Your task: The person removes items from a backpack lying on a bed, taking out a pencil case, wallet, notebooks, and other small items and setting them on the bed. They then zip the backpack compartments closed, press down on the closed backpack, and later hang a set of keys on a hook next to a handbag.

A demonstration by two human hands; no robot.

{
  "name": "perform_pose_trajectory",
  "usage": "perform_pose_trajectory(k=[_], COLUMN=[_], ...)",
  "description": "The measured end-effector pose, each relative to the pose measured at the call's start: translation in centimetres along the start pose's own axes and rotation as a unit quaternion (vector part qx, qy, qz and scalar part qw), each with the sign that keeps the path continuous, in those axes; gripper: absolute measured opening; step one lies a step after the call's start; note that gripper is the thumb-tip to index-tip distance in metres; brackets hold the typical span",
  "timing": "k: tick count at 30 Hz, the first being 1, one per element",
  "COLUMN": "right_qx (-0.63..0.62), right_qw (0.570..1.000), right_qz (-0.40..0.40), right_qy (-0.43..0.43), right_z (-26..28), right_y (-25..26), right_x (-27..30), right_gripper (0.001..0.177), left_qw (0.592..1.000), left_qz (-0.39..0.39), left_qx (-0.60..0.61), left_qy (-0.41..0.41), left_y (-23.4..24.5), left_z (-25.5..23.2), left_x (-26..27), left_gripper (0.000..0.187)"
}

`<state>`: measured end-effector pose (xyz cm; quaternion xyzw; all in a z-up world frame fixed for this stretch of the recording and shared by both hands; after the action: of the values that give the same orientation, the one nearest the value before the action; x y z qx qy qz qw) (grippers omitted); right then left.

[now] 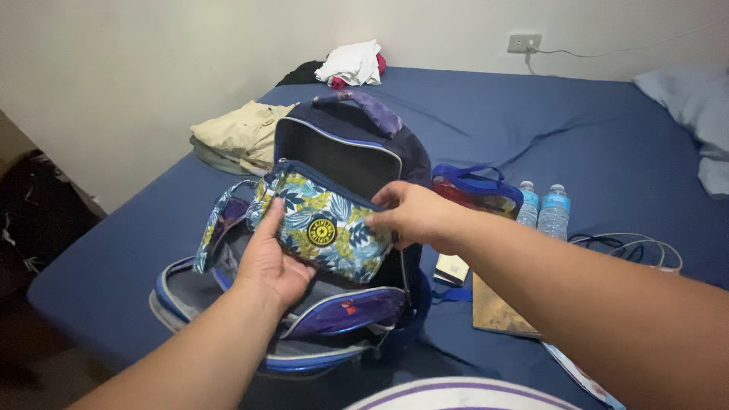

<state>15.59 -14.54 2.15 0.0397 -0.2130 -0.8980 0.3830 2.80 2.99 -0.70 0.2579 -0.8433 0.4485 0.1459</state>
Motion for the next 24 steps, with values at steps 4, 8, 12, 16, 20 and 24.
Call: perform_pose_trajectory(k=[4, 8, 12, 16, 20, 24], right_qx=[-0.009, -0.121, -0.195, -0.233, -0.281, -0.308], right_qw=[0.994, 0.987, 0.977, 0.967, 0.939, 0.926], right_qz=[-0.088, -0.024, -0.016, -0.097, -0.198, -0.215], right_qy=[-0.060, -0.107, -0.088, -0.025, 0.001, -0.026], right_z=[0.9, 0.3, -1.6, -2.9, -2.4, -1.5], right_y=[-0.9, -1.7, -1.0, 0.9, 2.4, 2.0], right_x=[0.5, 0.7, 0.2, 0.0, 0.5, 1.4], right_gripper=[0.063, 0.065, 0.061, 0.057, 0.053, 0.051], left_qw=[0.996, 0.990, 0.994, 0.994, 0.975, 0.971], left_qz=[0.085, 0.133, 0.096, 0.031, 0.030, 0.079], left_qx=[0.033, 0.052, 0.048, -0.089, -0.205, -0.207], left_qy=[0.006, -0.008, 0.014, 0.052, 0.076, 0.093], left_y=[-0.7, -0.3, 1.2, 1.9, 1.4, 0.5], left_z=[-0.4, -0.8, -0.6, 0.9, 2.6, 2.7], left_x=[0.0, -1.0, -1.9, -2.5, -2.2, -1.0], left_gripper=[0.052, 0.051, 0.048, 0.042, 0.044, 0.043])
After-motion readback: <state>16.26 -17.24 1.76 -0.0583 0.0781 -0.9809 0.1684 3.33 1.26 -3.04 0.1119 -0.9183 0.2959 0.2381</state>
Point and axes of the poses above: each hand's wrist, its own x-axis away from the middle knuckle, its own y-axis out of the back of the hand, z = x × y, the point moved 3 cm from there along -x, towards the middle knuckle, and after that the axes turned 9 degrees about y, right-handed, at the moved point
